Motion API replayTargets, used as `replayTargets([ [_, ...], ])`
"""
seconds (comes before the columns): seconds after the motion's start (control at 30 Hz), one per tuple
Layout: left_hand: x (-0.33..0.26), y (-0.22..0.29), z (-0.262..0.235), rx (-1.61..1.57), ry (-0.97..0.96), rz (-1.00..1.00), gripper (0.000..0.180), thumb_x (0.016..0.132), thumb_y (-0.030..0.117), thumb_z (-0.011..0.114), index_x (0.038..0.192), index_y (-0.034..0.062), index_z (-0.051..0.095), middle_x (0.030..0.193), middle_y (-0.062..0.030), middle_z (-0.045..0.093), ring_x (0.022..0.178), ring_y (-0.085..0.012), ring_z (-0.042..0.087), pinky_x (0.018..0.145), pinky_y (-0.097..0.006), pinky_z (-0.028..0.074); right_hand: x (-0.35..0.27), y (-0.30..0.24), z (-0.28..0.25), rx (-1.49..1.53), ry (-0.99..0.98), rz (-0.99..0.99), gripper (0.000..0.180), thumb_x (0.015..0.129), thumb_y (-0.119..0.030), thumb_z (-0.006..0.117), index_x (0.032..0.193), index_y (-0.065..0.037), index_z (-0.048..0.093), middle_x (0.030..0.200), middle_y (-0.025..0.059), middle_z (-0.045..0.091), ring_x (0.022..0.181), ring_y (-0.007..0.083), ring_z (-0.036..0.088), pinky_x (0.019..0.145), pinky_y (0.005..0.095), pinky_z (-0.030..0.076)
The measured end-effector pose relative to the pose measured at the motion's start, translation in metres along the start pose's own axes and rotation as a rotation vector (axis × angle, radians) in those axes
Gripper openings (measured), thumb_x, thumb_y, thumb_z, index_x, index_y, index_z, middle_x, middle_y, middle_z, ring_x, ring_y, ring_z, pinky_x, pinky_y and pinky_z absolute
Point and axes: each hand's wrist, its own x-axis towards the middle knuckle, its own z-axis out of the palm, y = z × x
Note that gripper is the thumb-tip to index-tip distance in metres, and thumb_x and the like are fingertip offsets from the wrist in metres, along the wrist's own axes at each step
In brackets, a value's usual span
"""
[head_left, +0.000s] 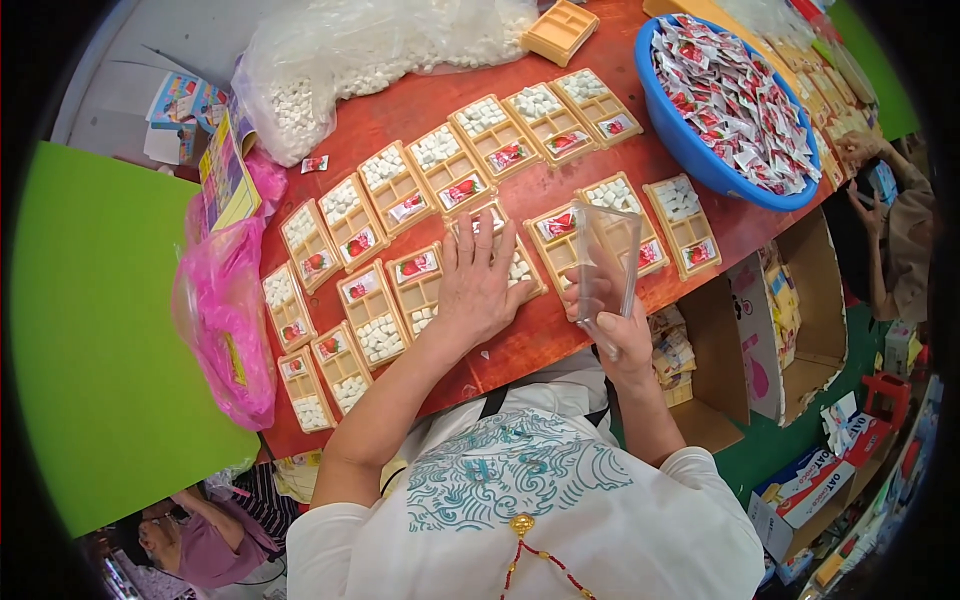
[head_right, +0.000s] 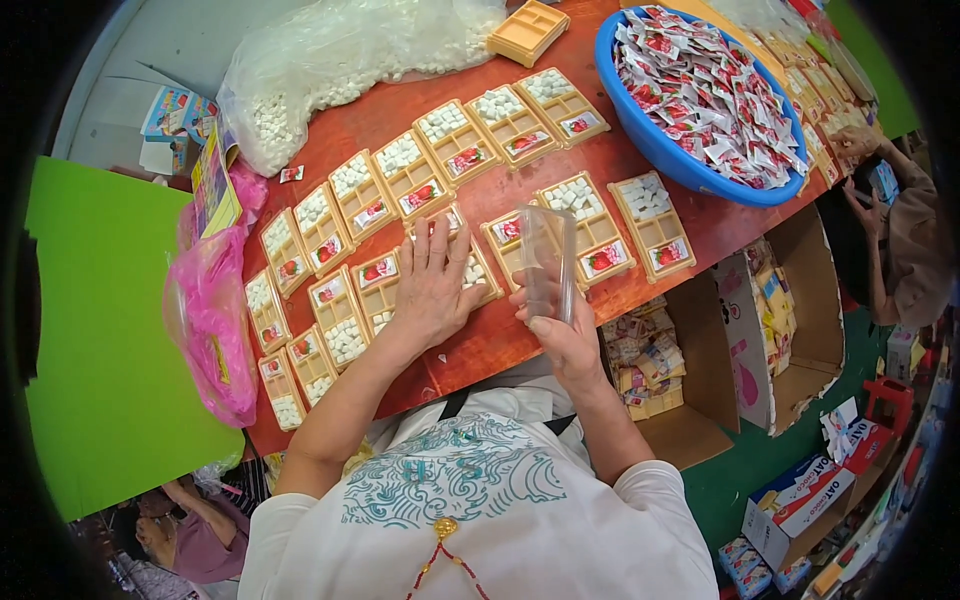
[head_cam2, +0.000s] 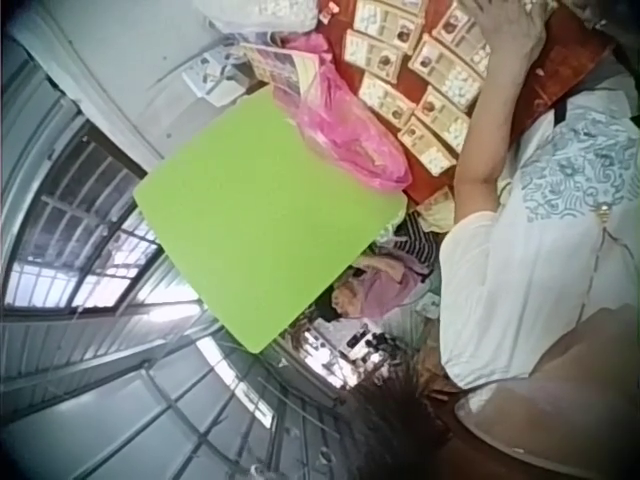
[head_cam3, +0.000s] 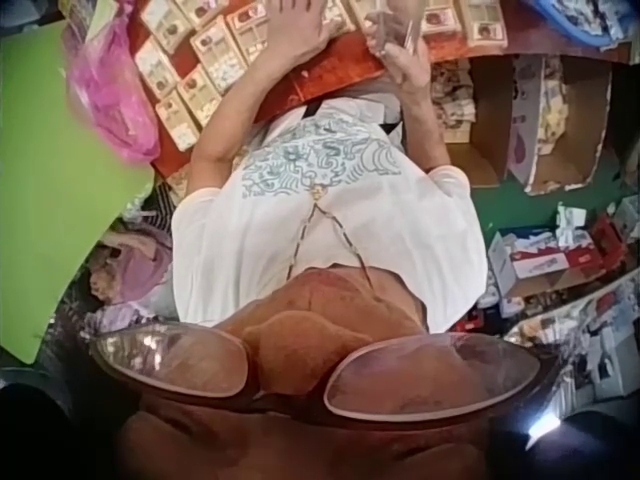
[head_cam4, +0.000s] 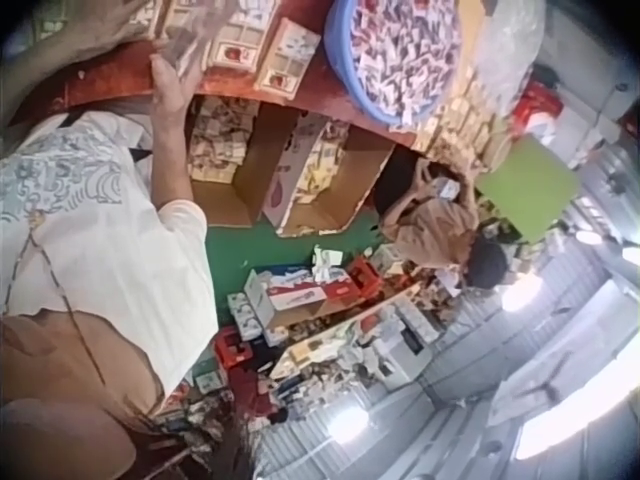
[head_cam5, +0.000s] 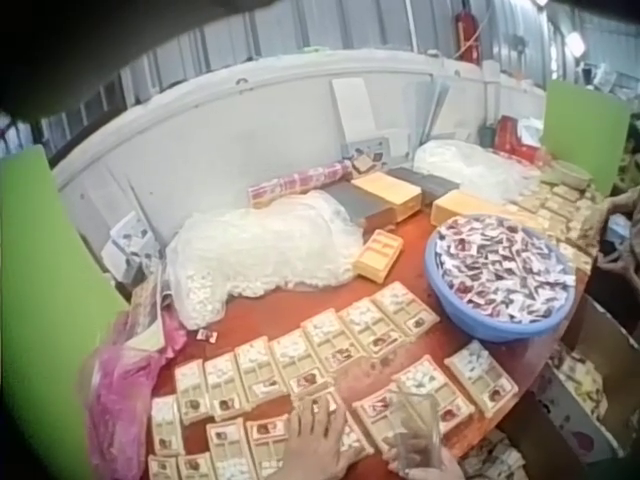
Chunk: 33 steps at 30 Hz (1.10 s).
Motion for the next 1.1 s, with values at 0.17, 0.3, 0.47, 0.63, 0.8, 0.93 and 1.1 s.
replayTargets([
  [0.17,0.002,0.003,-0.003,0.026,-0.001,-0.019,0.079,0.086,0.048,0.054,0.144,0.0017,0.026,0.15,-0.0257,0.017,0.139,-0.0435,0.01,0.109,-0.058,0.012,0.004,-0.002,0.005,0.001,-0.035,0.0,0.093,0.07,-0.034,0.069,0.142,0.004,0.026,0.123,0.0181,0.049,0.102,0.02,0.056,0.087,0.0296,0.048],
  [0.3,0.001,0.008,-0.002,-0.007,-0.038,-0.027,0.08,0.086,0.048,0.053,0.142,-0.002,0.027,0.149,-0.0261,0.018,0.14,-0.0414,0.011,0.11,-0.058,0.01,0.004,-0.002,0.006,0.008,-0.038,0.002,0.092,0.07,-0.033,0.068,0.142,0.004,0.025,0.123,0.0181,0.049,0.103,0.0201,0.056,0.088,0.0298,0.048],
  [0.47,-0.001,0.006,0.0,-0.072,0.021,-0.028,0.073,0.087,0.043,0.053,0.141,-0.0009,0.03,0.147,-0.0247,0.023,0.138,-0.0397,0.017,0.111,-0.055,0.012,0.004,-0.005,0.017,-0.014,-0.04,0.004,0.088,0.071,-0.031,0.067,0.141,0.004,0.027,0.122,0.018,0.05,0.101,0.0188,0.056,0.088,0.0295,0.046],
  [0.63,-0.003,0.017,-0.045,-0.73,0.334,-0.024,0.033,0.088,0.013,0.054,0.118,0.0004,0.054,0.114,-0.0143,0.056,0.106,-0.0281,0.054,0.092,-0.039,0.041,0.006,-0.002,0.023,-0.098,-0.085,0.091,0.072,0.074,-0.021,0.061,0.138,0.002,0.035,0.121,0.0137,0.052,0.103,0.0167,0.054,0.091,0.0285,0.043],
  [0.8,-0.015,0.042,-0.083,-1.306,0.093,-0.091,0.022,0.091,0.012,0.053,0.109,-0.0009,0.055,0.092,-0.01,0.059,0.083,-0.0153,0.057,0.074,-0.027,0.046,0.005,0.005,0.035,-0.167,-0.153,0.02,0.068,0.079,-0.015,0.059,0.14,0.0,0.033,0.122,0.0087,0.049,0.112,0.0148,0.046,0.097,0.0289,0.036],
  [0.93,-0.02,0.037,-0.084,-1.433,-0.09,-0.201,0.018,0.093,0.014,0.051,0.104,-0.0008,0.055,0.083,-0.0044,0.058,0.079,-0.0097,0.053,0.07,-0.025,0.044,0.002,0.01,0.039,-0.262,-0.209,0.034,0.068,0.08,-0.013,0.058,0.141,0.0,0.031,0.123,0.0094,0.047,0.115,0.0176,0.045,0.099,0.0317,0.035],
  [1.1,-0.026,0.031,-0.078,-1.549,-0.152,-0.251,0.016,0.095,0.016,0.049,0.099,0.0019,0.055,0.084,-0.0007,0.058,0.077,-0.0064,0.053,0.069,-0.02,0.043,-0.002,0.014,0.049,-0.158,-0.222,0.096,0.057,0.079,-0.017,0.06,0.13,0.0,0.042,0.108,0.0059,0.051,0.102,0.0132,0.048,0.089,0.0275,0.039],
])
